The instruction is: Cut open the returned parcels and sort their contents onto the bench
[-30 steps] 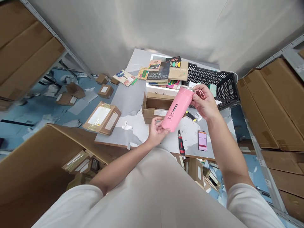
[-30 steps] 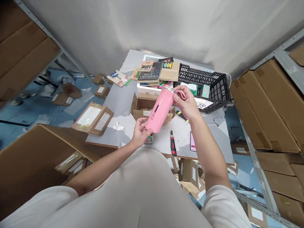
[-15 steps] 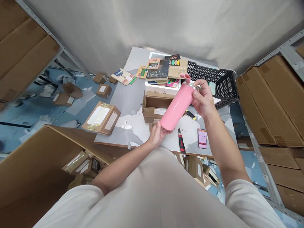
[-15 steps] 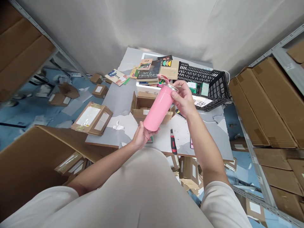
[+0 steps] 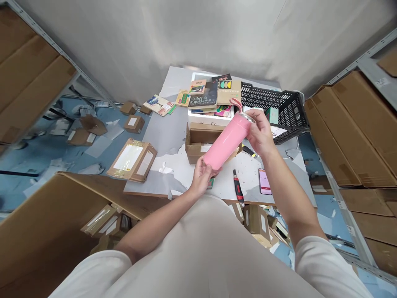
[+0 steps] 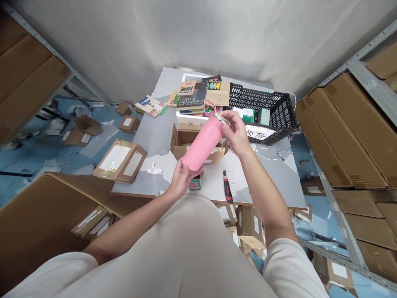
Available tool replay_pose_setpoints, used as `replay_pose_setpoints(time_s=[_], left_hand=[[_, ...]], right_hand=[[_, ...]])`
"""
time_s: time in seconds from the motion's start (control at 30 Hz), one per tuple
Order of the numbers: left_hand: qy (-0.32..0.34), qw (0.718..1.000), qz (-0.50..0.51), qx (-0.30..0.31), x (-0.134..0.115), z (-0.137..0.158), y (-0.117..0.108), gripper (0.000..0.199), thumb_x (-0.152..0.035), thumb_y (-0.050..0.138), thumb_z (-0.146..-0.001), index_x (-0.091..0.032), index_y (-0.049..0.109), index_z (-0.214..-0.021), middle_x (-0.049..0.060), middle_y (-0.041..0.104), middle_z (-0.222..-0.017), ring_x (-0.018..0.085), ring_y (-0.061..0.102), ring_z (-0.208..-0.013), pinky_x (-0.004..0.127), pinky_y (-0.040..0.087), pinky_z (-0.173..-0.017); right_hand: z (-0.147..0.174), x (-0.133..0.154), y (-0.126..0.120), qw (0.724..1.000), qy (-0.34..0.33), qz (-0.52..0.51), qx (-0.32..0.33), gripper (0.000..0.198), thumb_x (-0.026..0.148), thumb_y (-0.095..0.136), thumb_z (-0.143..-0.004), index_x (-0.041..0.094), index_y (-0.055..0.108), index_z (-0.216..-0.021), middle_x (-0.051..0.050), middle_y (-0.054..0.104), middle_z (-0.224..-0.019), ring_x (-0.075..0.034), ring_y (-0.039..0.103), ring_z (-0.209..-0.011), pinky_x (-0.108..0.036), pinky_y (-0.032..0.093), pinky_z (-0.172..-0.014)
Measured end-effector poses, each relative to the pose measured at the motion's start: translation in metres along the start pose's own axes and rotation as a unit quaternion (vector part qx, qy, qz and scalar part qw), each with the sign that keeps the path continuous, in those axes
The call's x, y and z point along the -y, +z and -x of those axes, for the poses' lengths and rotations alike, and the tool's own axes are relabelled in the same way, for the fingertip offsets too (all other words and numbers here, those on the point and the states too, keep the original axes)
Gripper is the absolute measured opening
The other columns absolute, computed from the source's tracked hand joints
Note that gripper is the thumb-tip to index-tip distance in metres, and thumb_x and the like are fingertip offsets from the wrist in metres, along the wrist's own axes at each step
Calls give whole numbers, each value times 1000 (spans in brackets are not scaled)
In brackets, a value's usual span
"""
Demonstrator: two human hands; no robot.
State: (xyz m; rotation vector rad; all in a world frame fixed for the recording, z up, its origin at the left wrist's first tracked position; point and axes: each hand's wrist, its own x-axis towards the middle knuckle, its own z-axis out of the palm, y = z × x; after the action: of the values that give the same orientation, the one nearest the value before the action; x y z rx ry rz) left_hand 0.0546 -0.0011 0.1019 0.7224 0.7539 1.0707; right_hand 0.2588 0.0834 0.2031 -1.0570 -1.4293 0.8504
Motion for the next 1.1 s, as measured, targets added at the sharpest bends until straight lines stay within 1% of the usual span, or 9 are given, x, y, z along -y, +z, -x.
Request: replay_pose_setpoints(time_s=[0.13, 0.23, 0.4, 0.5, 0.63, 0.8, 0.87, 0.97, 1.1], left_hand=[[-31, 999, 22, 25, -4, 0, 0, 82, -82, 45, -74, -14, 56, -118, 16, 70, -103, 29, 69, -96, 46, 53, -87], [-43, 999, 31, -3, -4, -1, 2, 80, -80, 46, -76, -14, 55, -120, 17, 69, -108, 29, 69, -96, 45, 53, -87], [-14, 1000, 14, 1, -4, -3, 2, 86, -62, 70, -71, -31, 29, -141, 9, 64, -119, 21, 71, -93, 38, 52, -87], [-1, 1000, -12, 7, -2, -5, 1, 95, -46, 82, -65, -33, 26, -140, 6, 64, -117, 19, 70, -93, 33, 52, -85], [-13, 1000, 9, 14, -2, -5, -1, 84, -59, 77, -66, -28, 36, -133, 7, 68, -106, 18, 70, -85, 34, 51, -83], [-96, 991, 81, 52, -4, -1, -2, 83, -80, 59, -65, -13, 54, -115, 10, 69, -85, 19, 66, -74, 38, 50, -80], [-112, 987, 100, 63, -4, 0, -2, 85, -82, 56, -64, -12, 56, -113, 9, 68, -84, 19, 64, -73, 37, 50, -78], [-111, 985, 111, 69, -4, 1, 0, 81, -82, 53, -68, -14, 58, -113, 7, 66, -83, 18, 61, -72, 36, 50, -74], [-136, 981, 123, 68, -10, 0, -1, 79, -83, 39, -75, -13, 61, -105, 7, 62, -77, 17, 58, -68, 32, 50, -68]], right_hand=[[4, 8, -1, 999, 10, -18, 40, 63, 75, 67, -64, 31, 54, -107, -4, 61, -111, -21, 62, -98, -34, 54, -71], [5, 7, 1, 999, 13, -40, 29, 60, 68, 73, -63, 31, 54, -106, -3, 63, -106, -19, 62, -91, -33, 54, -68], [5, -5, 2, 998, 22, -52, -2, 53, 62, 75, -66, 31, 54, -104, -1, 63, -106, -16, 62, -84, -29, 54, -64], [5, -9, 0, 999, 21, -41, -8, 52, 62, 73, -68, 31, 55, -105, -1, 62, -105, -16, 61, -85, -29, 55, -66], [5, -9, -3, 999, -16, 41, -12, 55, 67, 66, -72, 32, 57, -113, -3, 58, -114, -21, 58, -104, -38, 54, -83], [0, 2, -8, 980, -67, 187, -26, 64, 72, 72, -62, 31, 64, -111, -5, 41, -138, -32, 31, -138, -52, 38, -107], [-3, 4, -10, 986, -65, 153, 2, 64, 73, 71, -62, 31, 65, -110, -5, 43, -140, -33, 29, -140, -53, 37, -107], [-2, 3, -11, 997, -18, 23, 68, 63, 73, 66, -67, 31, 62, -114, -6, 55, -132, -30, 47, -128, -52, 47, -97], [3, -1, -10, 986, 49, -116, 108, 65, 79, 53, -72, 31, 61, -115, -6, 65, -119, -27, 61, -110, -48, 55, -81]])
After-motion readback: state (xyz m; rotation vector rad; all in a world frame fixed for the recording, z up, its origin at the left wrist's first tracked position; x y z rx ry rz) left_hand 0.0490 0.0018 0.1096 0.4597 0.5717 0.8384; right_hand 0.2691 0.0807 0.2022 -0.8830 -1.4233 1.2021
